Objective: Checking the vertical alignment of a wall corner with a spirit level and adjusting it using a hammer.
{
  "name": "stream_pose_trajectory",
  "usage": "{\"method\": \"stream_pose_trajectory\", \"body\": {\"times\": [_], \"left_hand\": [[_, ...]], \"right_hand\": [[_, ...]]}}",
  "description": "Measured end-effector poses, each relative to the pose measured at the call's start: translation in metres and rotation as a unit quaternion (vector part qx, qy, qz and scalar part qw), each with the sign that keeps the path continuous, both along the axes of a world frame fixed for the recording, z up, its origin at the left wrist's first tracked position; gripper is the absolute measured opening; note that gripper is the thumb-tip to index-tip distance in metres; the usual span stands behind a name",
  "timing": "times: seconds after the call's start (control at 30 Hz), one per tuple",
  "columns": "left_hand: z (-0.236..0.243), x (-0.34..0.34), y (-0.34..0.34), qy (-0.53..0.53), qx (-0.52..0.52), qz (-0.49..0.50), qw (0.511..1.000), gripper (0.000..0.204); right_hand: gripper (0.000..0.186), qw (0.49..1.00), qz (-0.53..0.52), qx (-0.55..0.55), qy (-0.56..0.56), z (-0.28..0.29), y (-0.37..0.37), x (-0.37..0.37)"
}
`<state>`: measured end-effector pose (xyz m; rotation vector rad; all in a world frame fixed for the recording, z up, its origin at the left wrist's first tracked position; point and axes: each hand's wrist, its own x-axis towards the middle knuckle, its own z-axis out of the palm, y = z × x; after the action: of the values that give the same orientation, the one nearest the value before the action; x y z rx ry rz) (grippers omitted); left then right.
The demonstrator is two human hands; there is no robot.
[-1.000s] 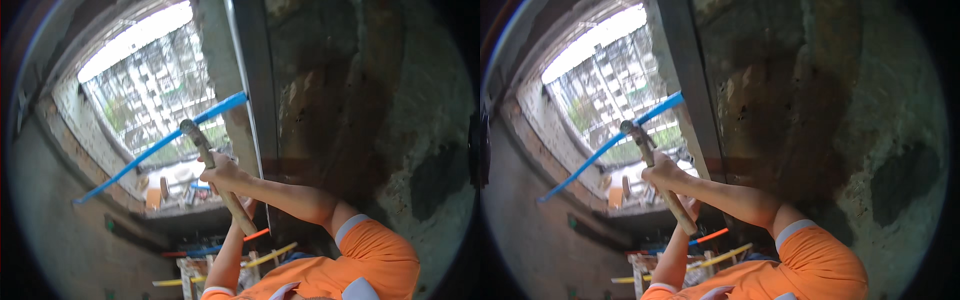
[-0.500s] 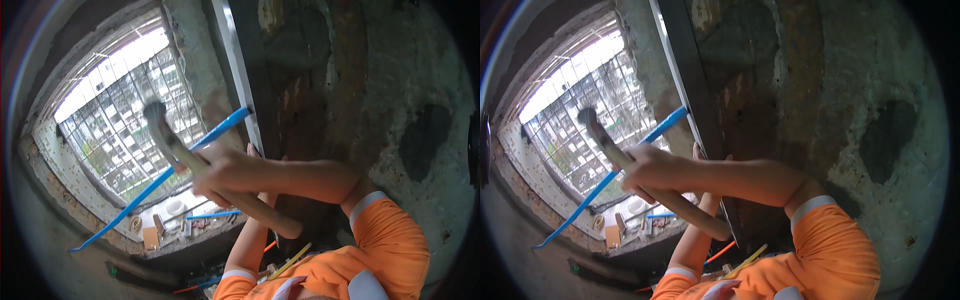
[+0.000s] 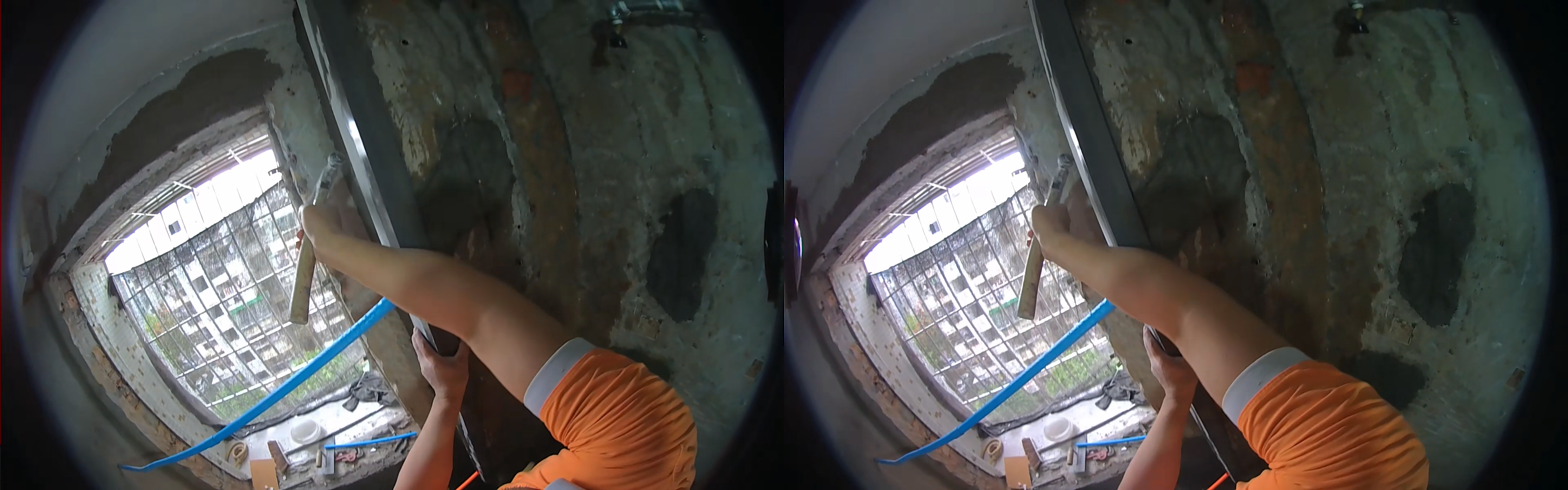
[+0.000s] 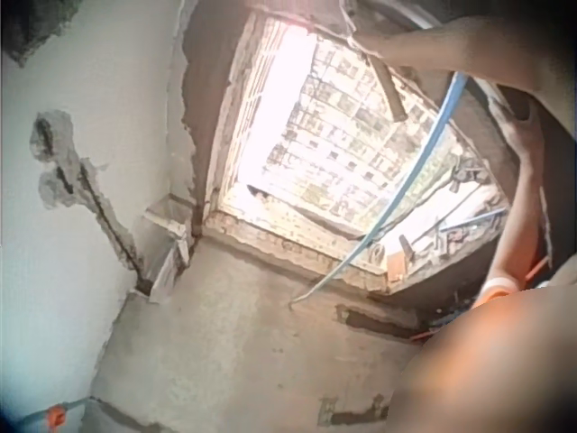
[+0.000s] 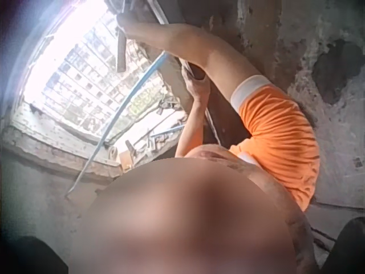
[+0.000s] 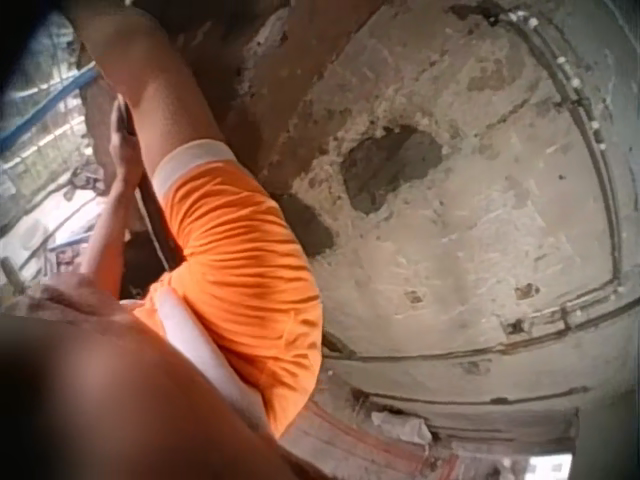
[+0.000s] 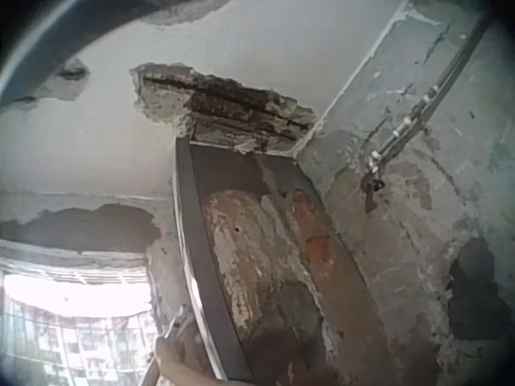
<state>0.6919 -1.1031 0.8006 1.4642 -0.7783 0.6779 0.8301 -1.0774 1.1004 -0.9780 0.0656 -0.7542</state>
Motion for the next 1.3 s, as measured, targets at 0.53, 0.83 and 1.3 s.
{"method": "stream_pose_trajectory", "body": {"times": [0.53,0.83,1.3], "left_hand": [[0.0,0.004,-0.007,0.002,-0.017,-0.052,0.999,0.088],[0.001,0.007,0.003,0.032,-0.024,-0.056,0.998,0.086],[-0.004,0.004,-0.004,0.013,-0.004,-0.013,1.0,0.087]], "right_hand": [[0.03,0.987,-0.137,-0.083,-0.022,0.02,-0.023,0.039],[0.029,0.996,-0.081,-0.043,0.017,0.031,-0.002,0.015],[0.021,0.977,-0.184,-0.102,-0.02,0.045,-0.033,0.009]]}}
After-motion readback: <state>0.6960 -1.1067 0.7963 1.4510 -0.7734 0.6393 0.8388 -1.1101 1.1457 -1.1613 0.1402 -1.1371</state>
